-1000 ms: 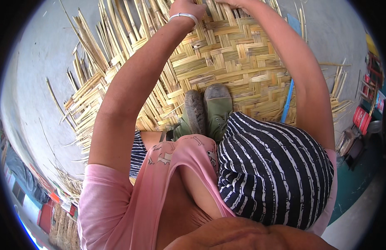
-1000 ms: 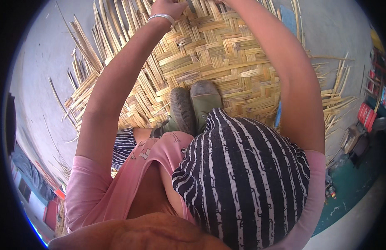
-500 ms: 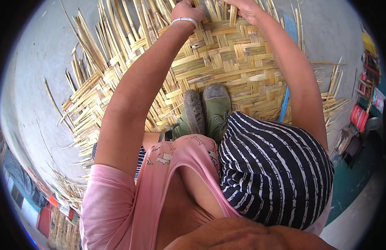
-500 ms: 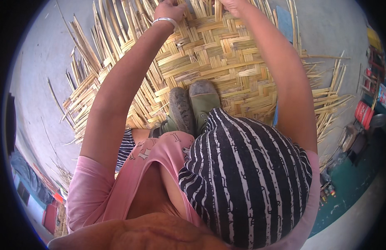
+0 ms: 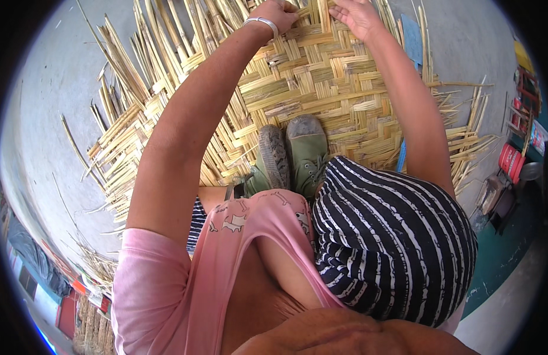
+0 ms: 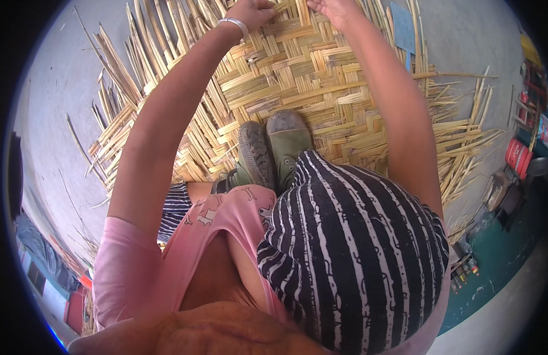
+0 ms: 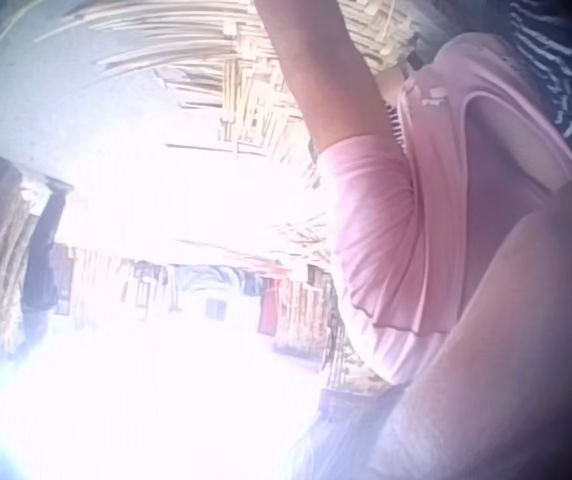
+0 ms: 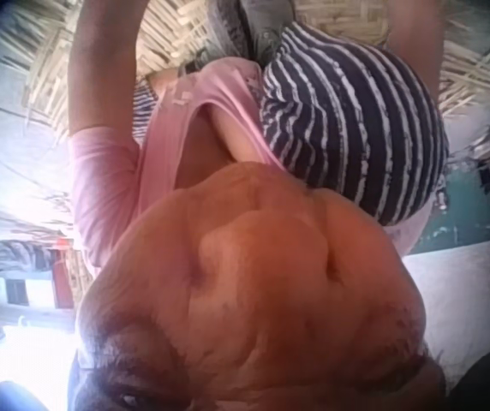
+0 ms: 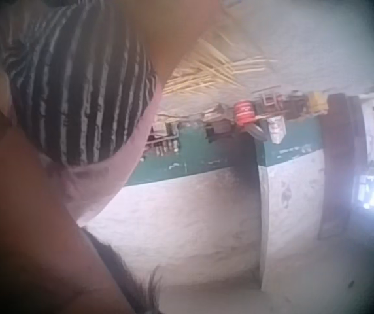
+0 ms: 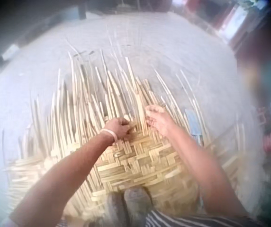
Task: The person sits on the floor and weaves thin bamboo strips into a flat mat by hand, interlacing them in a regular pattern. The person repeatedly picks up new strips and integrates them into the growing weave.
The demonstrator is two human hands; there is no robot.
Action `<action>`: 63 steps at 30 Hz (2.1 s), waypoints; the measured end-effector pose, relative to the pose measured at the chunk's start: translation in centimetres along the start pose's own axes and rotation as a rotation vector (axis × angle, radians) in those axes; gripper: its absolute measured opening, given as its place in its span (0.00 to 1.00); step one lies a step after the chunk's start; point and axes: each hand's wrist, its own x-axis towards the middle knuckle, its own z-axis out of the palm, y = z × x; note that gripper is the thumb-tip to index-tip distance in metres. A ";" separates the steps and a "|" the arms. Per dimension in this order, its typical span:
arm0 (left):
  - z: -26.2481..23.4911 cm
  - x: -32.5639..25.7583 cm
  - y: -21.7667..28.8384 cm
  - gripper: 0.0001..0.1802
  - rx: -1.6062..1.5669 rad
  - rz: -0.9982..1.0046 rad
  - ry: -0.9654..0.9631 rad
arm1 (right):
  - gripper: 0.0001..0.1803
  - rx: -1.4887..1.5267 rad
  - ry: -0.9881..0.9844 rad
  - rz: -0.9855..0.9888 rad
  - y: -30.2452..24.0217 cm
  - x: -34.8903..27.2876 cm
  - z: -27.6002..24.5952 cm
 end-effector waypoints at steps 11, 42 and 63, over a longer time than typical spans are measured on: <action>3.2 -5.5 -5.3 0.20 0.871 0.697 0.585 | 0.13 -0.782 0.417 -0.509 5.5 -1.0 -0.2; 7.8 3.8 7.0 0.18 0.374 0.279 0.042 | 0.28 -0.232 0.202 -0.092 -0.1 7.0 -13.9; 6.3 3.0 9.5 0.19 0.228 0.092 0.193 | 0.20 -0.227 -0.206 0.289 -6.5 3.1 -4.8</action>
